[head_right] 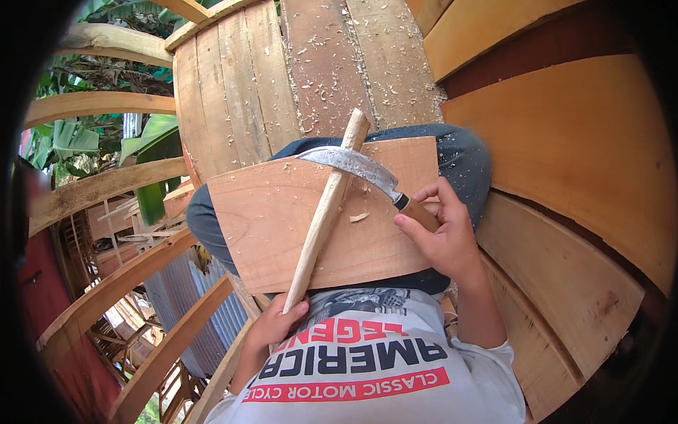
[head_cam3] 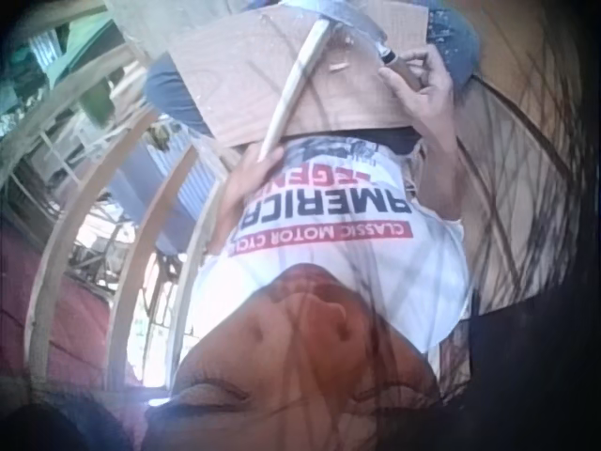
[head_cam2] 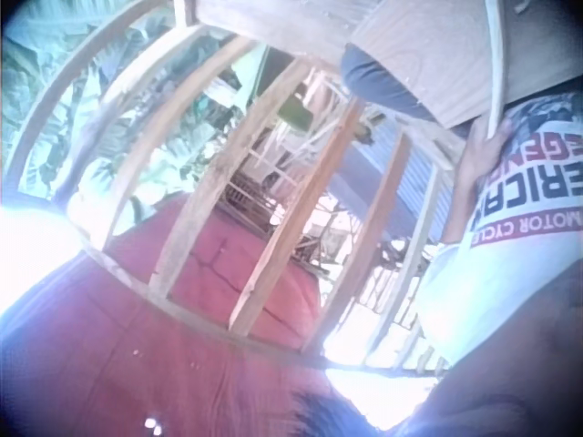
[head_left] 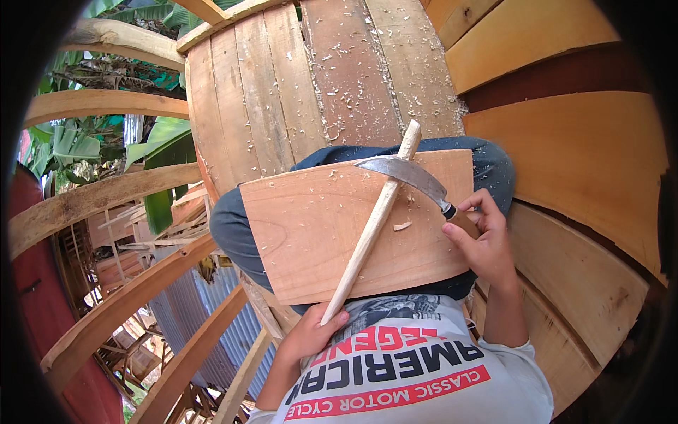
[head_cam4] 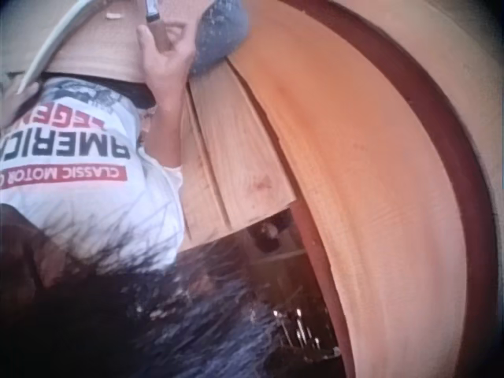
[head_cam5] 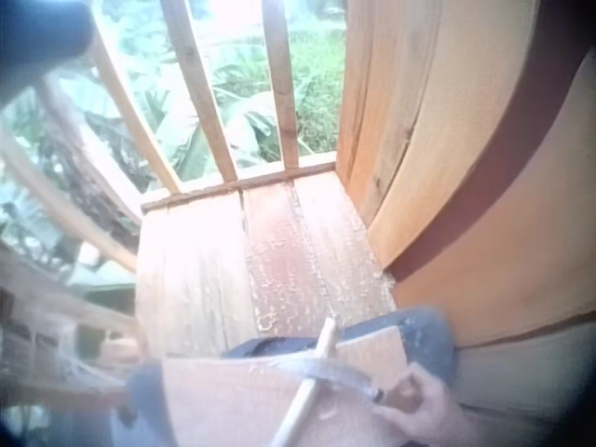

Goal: The person sits cross-legged and uses a curved knife to shave and shape a long, thin piece of wood held in their left hand. They repeatedly scrape the wood to remove bark and smooth the surface, rotating the piece to work on different sides.

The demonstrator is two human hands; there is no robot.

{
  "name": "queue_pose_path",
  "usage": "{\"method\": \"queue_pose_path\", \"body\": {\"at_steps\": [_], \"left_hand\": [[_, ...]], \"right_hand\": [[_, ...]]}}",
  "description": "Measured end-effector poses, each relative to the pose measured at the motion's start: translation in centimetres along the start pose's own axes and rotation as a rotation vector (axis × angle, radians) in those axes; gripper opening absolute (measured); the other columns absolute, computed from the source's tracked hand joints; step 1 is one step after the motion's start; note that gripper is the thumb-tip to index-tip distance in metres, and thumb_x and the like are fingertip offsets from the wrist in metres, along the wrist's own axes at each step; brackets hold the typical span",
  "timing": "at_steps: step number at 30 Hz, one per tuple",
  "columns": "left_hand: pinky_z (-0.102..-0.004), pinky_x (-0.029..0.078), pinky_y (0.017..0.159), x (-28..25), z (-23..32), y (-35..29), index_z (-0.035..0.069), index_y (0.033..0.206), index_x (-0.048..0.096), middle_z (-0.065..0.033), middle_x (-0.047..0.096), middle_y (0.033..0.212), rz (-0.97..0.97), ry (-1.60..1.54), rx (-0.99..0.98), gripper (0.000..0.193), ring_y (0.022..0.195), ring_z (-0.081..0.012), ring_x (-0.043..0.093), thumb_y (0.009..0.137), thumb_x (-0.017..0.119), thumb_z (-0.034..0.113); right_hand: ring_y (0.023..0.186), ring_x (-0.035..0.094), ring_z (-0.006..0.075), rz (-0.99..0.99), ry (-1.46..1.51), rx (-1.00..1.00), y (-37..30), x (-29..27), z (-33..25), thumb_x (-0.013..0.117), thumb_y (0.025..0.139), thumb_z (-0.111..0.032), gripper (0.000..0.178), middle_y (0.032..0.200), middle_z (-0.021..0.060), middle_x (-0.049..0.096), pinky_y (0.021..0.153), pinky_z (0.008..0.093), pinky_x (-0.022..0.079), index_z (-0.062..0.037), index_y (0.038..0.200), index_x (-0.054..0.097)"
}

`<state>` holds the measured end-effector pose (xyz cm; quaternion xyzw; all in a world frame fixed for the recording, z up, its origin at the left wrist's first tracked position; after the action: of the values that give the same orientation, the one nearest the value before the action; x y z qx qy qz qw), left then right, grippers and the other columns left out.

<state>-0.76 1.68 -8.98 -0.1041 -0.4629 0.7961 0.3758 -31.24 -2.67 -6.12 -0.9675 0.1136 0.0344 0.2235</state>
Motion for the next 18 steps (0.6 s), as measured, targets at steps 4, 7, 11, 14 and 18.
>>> {"method": "queue_pose_path", "body": {"at_steps": [4,7,11,14,18], "left_hand": [[-0.0281,0.042,0.064,-0.4,2.6,-2.7,-0.002,0.099,0.054,-0.0062,0.053,0.071,0.103,0.087,0.075,0.03,0.068,-0.0114,0.047,0.091,0.057,0.027],[-0.0335,0.047,0.061,-1.1,5.6,-4.7,-0.004,0.104,0.054,-0.0141,0.061,0.069,0.218,0.273,0.125,0.043,0.064,-0.0234,0.061,0.085,0.062,0.034],[-0.0374,0.047,0.058,-2.2,10.3,-6.1,-0.002,0.095,0.055,-0.0196,0.061,0.067,0.605,0.521,0.278,0.042,0.064,-0.0336,0.064,0.074,0.073,0.03],[-0.0362,0.048,0.055,-2.4,13.4,-6.1,0.0,0.091,0.057,-0.0187,0.062,0.068,0.806,0.593,0.429,0.04,0.065,-0.0343,0.065,0.067,0.078,0.024],[-0.0338,0.049,0.056,-1.5,16.1,-5.8,0.001,0.089,0.059,-0.0175,0.063,0.069,0.897,0.605,0.579,0.038,0.065,-0.0314,0.066,0.064,0.08,0.022]], "right_hand": [[0.068,0.054,0.0048,-0.015,-0.126,-0.069,-0.6,0.4,-0.1,0.067,0.082,-0.007,0.027,0.076,0.0043,0.064,0.058,0.0211,0.041,-0.0026,0.098,0.046],[0.068,0.05,0.0046,0.046,-0.059,-0.246,-0.4,0.7,-1.2,0.062,0.086,-0.01,0.024,0.076,0.0036,0.061,0.06,0.021,0.039,-0.0013,0.102,0.048],[0.051,0.038,0.0032,0.048,0.056,-0.332,0.3,1.7,-3.1,0.051,0.095,-0.023,0.023,0.063,-0.0019,0.045,0.047,0.0186,0.03,-0.0016,0.102,0.05],[0.047,0.034,0.0024,-0.076,0.287,-0.3,0.3,2.5,-3.8,0.049,0.096,-0.031,0.029,0.061,-0.0024,0.042,0.042,0.0187,0.026,-0.0023,0.1,0.05],[0.046,0.035,0.002,-0.21,0.304,-0.334,-0.9,3.3,-3.7,0.05,0.095,-0.041,0.038,0.059,-0.0024,0.042,0.041,0.0191,0.026,-0.003,0.092,0.05]]}}
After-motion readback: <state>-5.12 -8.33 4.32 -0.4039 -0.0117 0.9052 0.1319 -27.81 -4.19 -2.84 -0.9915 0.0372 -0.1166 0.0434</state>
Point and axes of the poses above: each hand's wrist, its own y-axis towards the middle knuckle, its own x-axis out of the palm, z = x × y, the point moved 6 cm from there along y, towards the middle knuckle
